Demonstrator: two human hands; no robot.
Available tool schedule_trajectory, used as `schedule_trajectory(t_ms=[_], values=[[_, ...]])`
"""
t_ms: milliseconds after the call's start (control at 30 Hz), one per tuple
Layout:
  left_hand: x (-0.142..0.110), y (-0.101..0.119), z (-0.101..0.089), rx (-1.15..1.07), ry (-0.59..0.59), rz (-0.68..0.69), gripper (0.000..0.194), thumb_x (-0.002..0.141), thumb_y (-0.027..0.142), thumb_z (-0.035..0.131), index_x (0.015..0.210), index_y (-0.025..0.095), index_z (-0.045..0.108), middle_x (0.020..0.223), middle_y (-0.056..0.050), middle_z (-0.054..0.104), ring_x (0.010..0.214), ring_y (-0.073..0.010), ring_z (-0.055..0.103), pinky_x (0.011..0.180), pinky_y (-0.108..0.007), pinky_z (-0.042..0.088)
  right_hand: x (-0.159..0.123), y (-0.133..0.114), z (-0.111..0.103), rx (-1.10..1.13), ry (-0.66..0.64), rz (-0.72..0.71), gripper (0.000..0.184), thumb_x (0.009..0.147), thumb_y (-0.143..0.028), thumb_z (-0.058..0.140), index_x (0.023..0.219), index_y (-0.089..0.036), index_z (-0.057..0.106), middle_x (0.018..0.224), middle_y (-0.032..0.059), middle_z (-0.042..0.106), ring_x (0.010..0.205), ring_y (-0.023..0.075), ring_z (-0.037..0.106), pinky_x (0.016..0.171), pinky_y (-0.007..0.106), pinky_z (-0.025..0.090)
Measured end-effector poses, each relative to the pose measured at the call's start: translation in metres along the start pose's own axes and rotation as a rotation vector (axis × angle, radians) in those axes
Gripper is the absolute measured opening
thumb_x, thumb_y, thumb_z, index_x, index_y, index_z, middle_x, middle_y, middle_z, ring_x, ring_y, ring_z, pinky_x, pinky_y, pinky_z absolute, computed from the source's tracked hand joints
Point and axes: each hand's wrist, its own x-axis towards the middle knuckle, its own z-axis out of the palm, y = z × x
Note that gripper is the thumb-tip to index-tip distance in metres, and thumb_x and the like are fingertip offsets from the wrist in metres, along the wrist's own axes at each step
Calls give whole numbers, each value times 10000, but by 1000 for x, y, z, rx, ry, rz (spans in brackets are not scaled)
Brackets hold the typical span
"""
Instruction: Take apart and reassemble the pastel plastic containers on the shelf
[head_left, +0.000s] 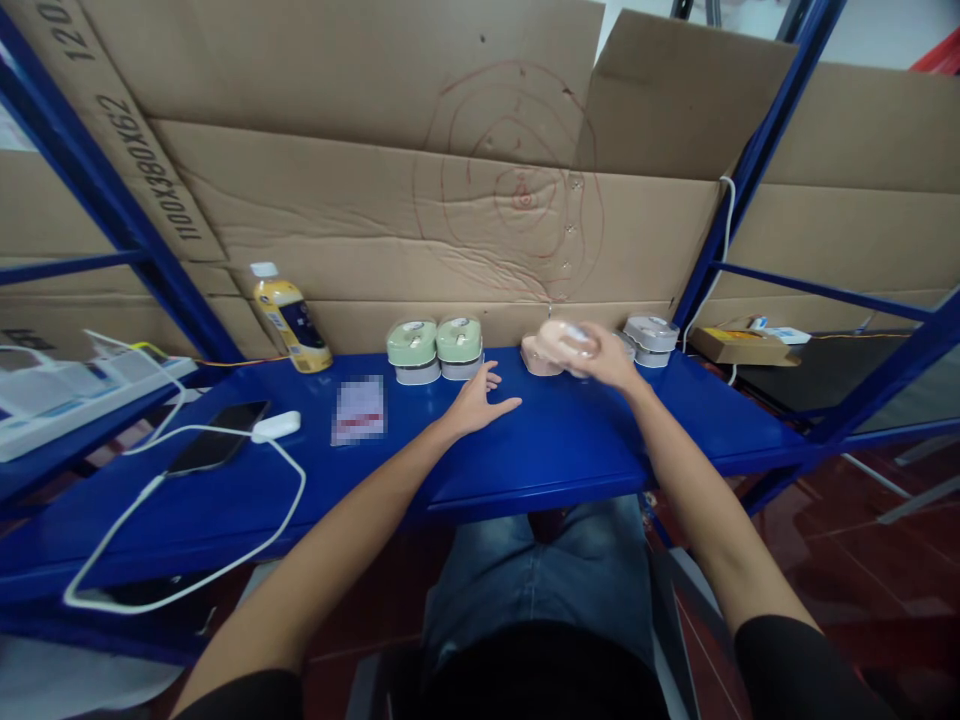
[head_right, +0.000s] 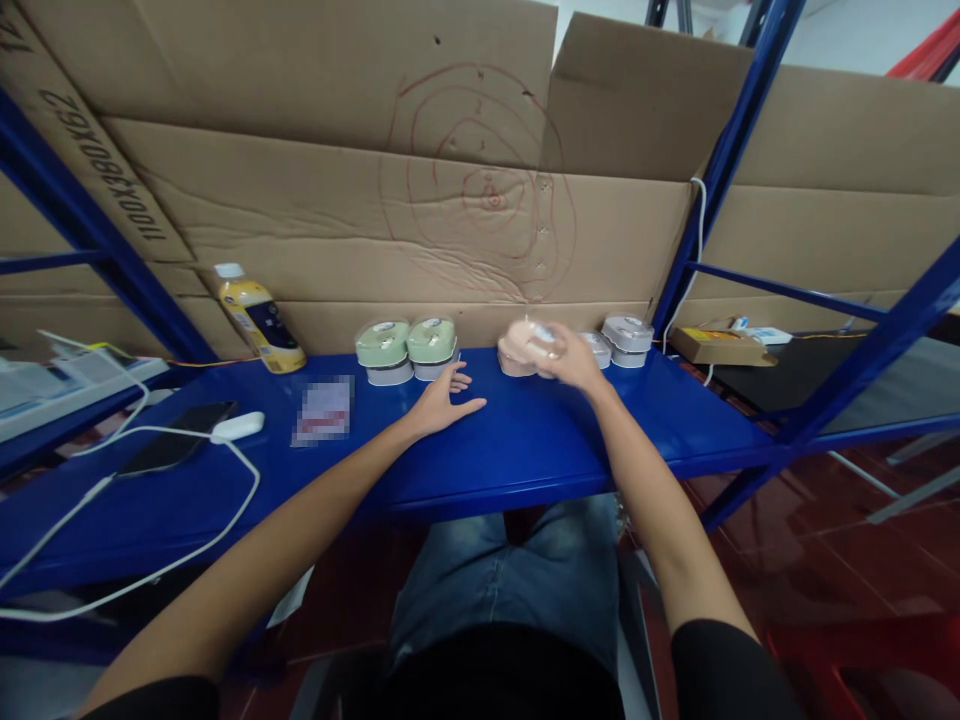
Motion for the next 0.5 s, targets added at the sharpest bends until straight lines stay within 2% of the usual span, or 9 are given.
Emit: schedule_trajectory(t_ms=[33, 100, 200, 300, 500], values=[[1, 0, 0, 15, 7, -2, 916, 766, 563, 807, 1480, 171, 386, 1238, -136, 643, 1107, -271, 658, 1026, -485, 532, 9, 8, -7, -96, 110, 70, 841, 696, -547, 861, 1409, -198, 584, 1315, 177, 656, 1240, 394, 596, 1075, 552, 461], [2, 1, 1, 46, 1, -2, 859, 789, 542, 793, 1464, 180, 403, 1224, -124, 642, 1095, -266, 656, 1014, -477, 539, 26, 24, -19, -298, 224, 241, 837, 717, -577, 823, 1406, -174, 572, 1279, 215, 635, 1209, 416, 584, 1026, 558, 462], [2, 3, 2, 86, -27, 0, 804, 809, 515, 777, 1443, 170, 425, 1242, -137, 637, 1114, -275, 653, 1022, -477, 535, 45, 43, -27, -561, 223, 399, 749, 752, -582, 769, 1333, -142, 596, 1289, 252, 600, 1180, 426, 574, 998, 540, 433], [2, 5, 1, 98, -36, 1, 760, 814, 502, 769, 1418, 171, 450, 1237, -137, 639, 1102, -275, 661, 1016, -473, 539, 52, 55, -23, -715, 180, 441, 693, 797, -601, 709, 1262, -96, 610, 1272, 285, 601, 1193, 433, 549, 1001, 529, 393], [2, 5, 0, 119, -44, 4, 723, 814, 498, 763, 1397, 179, 477, 1244, -141, 639, 1109, -279, 667, 1020, -483, 539, 47, 69, -7, -829, 191, 373, 642, 855, -608, 638, 1201, -67, 623, 1234, 294, 616, 1205, 419, 512, 1004, 527, 361]])
